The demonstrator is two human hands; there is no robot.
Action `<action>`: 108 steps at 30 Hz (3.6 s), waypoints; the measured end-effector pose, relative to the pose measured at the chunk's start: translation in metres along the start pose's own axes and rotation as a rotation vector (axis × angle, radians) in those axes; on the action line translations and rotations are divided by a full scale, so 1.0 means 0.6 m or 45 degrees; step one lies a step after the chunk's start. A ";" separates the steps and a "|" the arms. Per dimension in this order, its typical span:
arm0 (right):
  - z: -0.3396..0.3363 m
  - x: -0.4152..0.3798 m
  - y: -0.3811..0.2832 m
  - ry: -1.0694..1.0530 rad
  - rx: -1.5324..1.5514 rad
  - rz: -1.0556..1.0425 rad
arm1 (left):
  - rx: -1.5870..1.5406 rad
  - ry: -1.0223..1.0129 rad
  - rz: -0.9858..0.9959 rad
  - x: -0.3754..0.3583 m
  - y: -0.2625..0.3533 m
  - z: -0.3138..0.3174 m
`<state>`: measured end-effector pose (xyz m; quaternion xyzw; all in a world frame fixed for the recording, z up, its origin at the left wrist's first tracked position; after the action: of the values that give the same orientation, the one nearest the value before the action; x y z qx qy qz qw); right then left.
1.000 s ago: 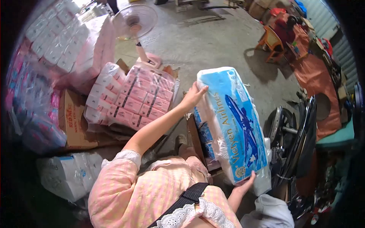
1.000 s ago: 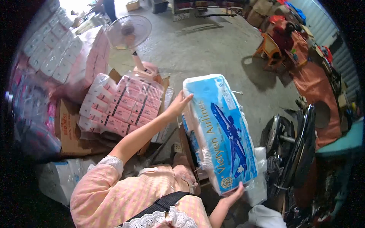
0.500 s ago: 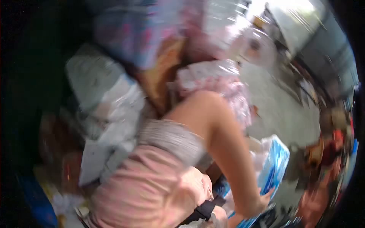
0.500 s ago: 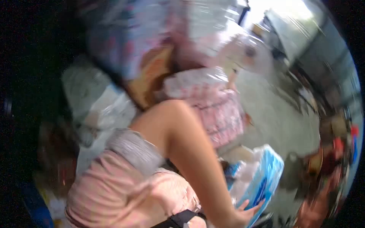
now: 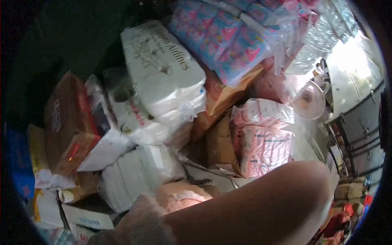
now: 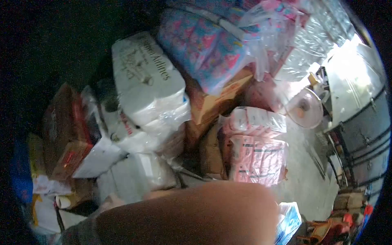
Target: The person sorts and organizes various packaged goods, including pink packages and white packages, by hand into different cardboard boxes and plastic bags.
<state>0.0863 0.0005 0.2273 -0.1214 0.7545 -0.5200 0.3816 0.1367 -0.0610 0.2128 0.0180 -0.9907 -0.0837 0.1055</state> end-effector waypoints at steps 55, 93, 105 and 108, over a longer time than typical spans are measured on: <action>0.133 -0.012 0.127 -1.538 0.194 0.054 | -1.647 1.427 -1.341 -0.313 0.142 0.095; -0.419 0.030 0.055 0.166 0.739 -1.006 | -2.185 1.158 -0.621 -0.183 -0.047 0.115; -0.651 -0.004 0.256 0.950 0.663 -0.373 | -2.363 0.043 -1.043 0.296 0.006 0.196; -0.632 0.014 0.261 0.775 0.789 -0.326 | -2.261 0.059 -1.148 0.302 0.004 0.203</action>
<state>-0.1521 0.3251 0.1500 0.0646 0.6199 -0.7764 0.0931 -0.0661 -0.0483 0.1330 0.3088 -0.4672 -0.8264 0.0584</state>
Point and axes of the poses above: each hand's wrist, its own x-axis towards the middle knuckle, its own z-axis out of the palm, y = z × x, the point moved 1 cm from there along x, towards the middle knuckle, and after that the axes turned 4 degrees about -z, right-handed, at the moved point
